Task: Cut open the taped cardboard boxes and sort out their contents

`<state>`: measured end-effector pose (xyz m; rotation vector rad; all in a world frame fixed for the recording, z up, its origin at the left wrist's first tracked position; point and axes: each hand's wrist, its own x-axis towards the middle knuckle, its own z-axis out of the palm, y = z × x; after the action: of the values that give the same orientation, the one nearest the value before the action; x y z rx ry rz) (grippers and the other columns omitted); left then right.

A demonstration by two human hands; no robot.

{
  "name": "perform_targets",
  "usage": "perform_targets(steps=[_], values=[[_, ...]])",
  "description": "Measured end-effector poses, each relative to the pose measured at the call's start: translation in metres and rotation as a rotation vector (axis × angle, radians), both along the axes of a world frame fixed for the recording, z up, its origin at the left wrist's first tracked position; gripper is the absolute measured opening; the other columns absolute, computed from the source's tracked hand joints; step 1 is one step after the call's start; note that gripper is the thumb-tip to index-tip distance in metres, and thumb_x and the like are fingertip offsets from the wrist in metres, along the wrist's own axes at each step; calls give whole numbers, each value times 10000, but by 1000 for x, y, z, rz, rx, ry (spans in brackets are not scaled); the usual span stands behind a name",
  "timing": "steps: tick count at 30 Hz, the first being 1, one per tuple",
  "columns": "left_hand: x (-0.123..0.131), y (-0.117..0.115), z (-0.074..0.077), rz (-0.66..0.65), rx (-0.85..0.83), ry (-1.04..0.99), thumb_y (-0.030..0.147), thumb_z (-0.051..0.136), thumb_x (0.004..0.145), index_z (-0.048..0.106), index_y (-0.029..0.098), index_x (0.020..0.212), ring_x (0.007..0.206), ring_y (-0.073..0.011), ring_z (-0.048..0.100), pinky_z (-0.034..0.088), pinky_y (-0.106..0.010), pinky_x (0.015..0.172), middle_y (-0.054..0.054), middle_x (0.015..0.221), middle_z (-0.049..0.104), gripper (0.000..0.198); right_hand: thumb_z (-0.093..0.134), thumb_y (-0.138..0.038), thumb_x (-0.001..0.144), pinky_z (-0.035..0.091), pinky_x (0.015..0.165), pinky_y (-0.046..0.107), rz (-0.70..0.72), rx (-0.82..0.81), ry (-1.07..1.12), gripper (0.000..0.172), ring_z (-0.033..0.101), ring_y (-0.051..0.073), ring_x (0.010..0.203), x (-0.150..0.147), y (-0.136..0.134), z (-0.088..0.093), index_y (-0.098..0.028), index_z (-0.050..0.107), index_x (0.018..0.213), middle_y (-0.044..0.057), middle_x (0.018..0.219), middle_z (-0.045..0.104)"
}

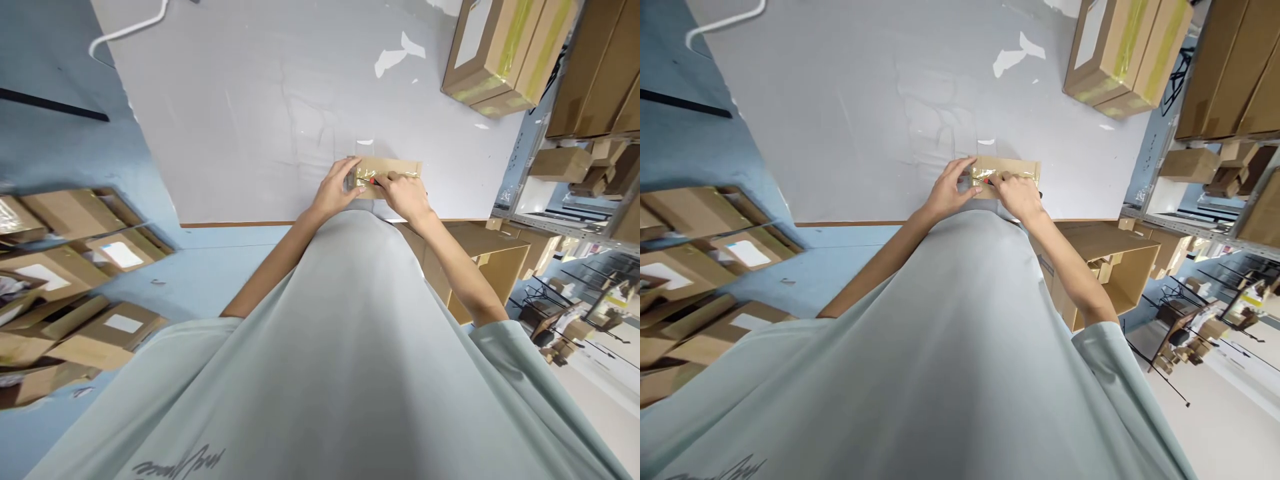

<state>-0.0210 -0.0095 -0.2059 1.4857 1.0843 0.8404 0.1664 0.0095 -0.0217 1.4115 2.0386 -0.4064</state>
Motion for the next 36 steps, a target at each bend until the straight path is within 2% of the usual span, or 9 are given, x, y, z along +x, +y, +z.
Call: perform_targets(steps=[9,15,20,24,28,30,33,36], values=[[5,-1,-9,36,-23,-45,704,813,964,593,317,1693,1595,-388,563,476,-543,1358,-128,1710,581,854,358,-195,1207,519,915,411,59,-34,-44,467,769,339,1168,-8,10,12,-156,697,1527,239,1341,791],[6,2,-12,67,-76,-67,679,860,932,661,338,1626,1563,-398,588,527,-557,1303,-121,1710,584,798,331,-173,1182,517,962,430,137,-32,-13,482,750,343,1177,-17,23,2,-92,703,1477,259,1304,787],[2,3,-9,60,-114,-79,682,854,943,641,340,1636,1516,-391,625,555,-563,1261,-132,1732,568,802,370,-186,1178,516,978,424,157,-23,3,455,766,350,1169,-22,24,-6,-84,730,1436,267,1297,793],[2,2,-9,62,-121,-70,756,832,935,610,334,1663,1528,-392,628,546,-580,1281,-145,1738,571,870,348,-114,1157,527,959,406,173,-30,51,484,771,335,1170,-16,21,-11,-76,718,1466,266,1320,797],[4,0,-12,106,-147,-53,855,811,896,621,343,1660,1481,-400,676,575,-608,1257,-162,1748,570,939,395,-183,1181,521,935,425,123,-12,11,442,753,362,1184,18,22,-16,-90,766,1402,271,1319,792],[3,-1,-13,125,-158,-52,885,810,874,632,341,1649,1465,-401,691,587,-601,1247,-165,1750,573,963,424,-217,1188,510,934,426,102,-21,-19,424,754,361,1178,52,24,-13,-113,780,1395,259,1294,799],[4,-3,-12,142,-172,-57,899,823,851,639,327,1641,1473,-406,689,595,-586,1242,-170,1765,559,993,396,-177,1176,490,912,422,104,-35,-43,458,764,348,1149,106,25,-4,-128,757,1453,254,1275,802],[7,-4,-9,187,-188,-39,911,840,821,655,323,1626,1488,-420,682,597,-591,1239,-172,1763,561,1014,404,-170,1168,461,879,423,95,-29,-28,470,761,344,1109,146,26,-2,-160,739,1498,251,1265,802]])
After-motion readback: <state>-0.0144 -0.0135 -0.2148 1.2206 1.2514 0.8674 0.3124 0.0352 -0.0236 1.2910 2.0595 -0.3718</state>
